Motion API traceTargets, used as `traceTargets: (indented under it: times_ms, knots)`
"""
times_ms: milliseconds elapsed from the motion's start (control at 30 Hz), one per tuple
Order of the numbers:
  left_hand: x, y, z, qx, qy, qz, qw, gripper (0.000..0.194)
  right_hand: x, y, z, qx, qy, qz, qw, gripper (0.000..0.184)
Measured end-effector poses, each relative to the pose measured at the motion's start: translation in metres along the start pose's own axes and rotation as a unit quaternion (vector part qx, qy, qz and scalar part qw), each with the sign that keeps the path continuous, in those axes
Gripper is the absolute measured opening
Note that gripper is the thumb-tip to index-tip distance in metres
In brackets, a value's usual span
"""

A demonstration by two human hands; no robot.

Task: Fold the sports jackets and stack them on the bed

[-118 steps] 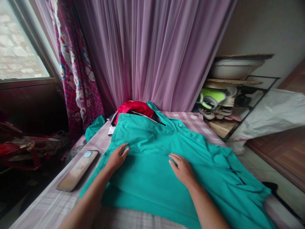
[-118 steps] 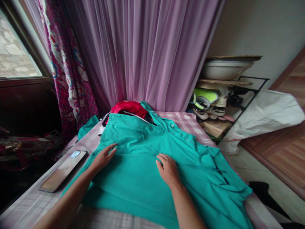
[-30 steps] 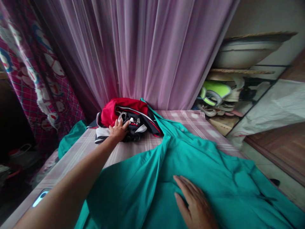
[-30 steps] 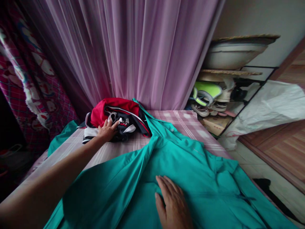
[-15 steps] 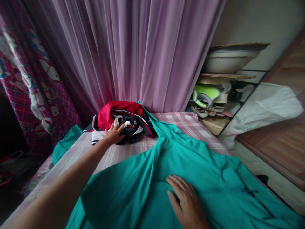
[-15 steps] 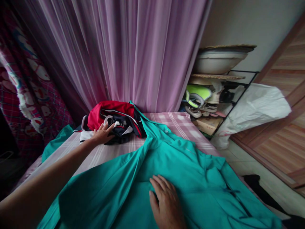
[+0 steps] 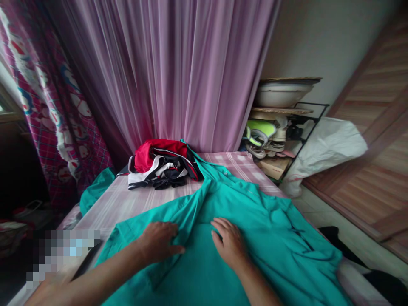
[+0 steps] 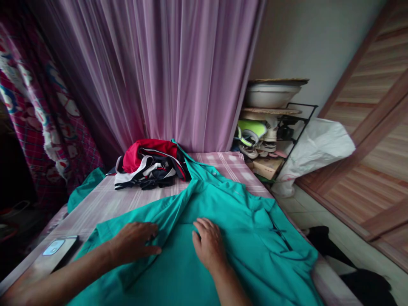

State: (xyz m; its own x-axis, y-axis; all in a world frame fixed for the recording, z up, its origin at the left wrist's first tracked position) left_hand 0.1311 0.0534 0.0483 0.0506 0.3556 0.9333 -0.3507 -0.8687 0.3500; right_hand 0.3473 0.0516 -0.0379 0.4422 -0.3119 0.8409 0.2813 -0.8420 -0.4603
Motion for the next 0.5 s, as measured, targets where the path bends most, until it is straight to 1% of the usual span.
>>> traceTargets:
  times_ms: [100,267,333,400,433,467,500]
  knots:
    - [-0.006,0.007,0.003,0.015,-0.049,-0.013,0.999,0.04,0.002,-0.003,-0.001,-0.02,-0.004,-0.012,1.0,0.031]
    - [-0.013,0.004,0.011,0.023,-0.091,-0.015,0.995,0.039,0.005,-0.007,-0.003,-0.036,-0.01,-0.041,0.998,0.031]
    - [-0.012,0.001,0.008,0.026,-0.103,-0.013,0.994,0.039,0.005,-0.007,-0.004,-0.04,-0.011,-0.05,0.998,0.031]
    - [-0.001,-0.004,-0.008,0.032,-0.1,0.009,0.994,0.035,0.005,-0.007,-0.003,-0.041,-0.012,-0.064,0.997,0.032]
    - [0.01,-0.008,-0.02,0.036,-0.092,0.031,0.995,0.031,0.006,-0.007,-0.003,-0.038,-0.015,-0.072,0.997,0.033]
    - [0.025,-0.013,-0.035,0.044,-0.076,0.065,0.994,0.025,0.007,-0.006,-0.003,-0.033,-0.019,-0.08,0.996,0.033]
    - [0.044,-0.018,-0.051,0.054,-0.051,0.114,0.991,0.018,0.008,-0.007,-0.003,-0.025,-0.026,-0.088,0.995,0.034]
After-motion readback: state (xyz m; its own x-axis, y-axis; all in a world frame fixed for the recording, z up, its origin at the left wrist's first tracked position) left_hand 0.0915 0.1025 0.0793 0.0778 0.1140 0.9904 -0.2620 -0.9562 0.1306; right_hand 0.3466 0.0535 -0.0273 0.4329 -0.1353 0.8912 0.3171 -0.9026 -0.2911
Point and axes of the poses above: each hand's wrist, its own y-axis away from the middle knuckle, its own x-axis out of the back of the hand, z = x × y, the point moved 5 cm from there along -y, towards the middle knuckle, and after that the axes turned 4 degrees about x, right-handed, at the moved point
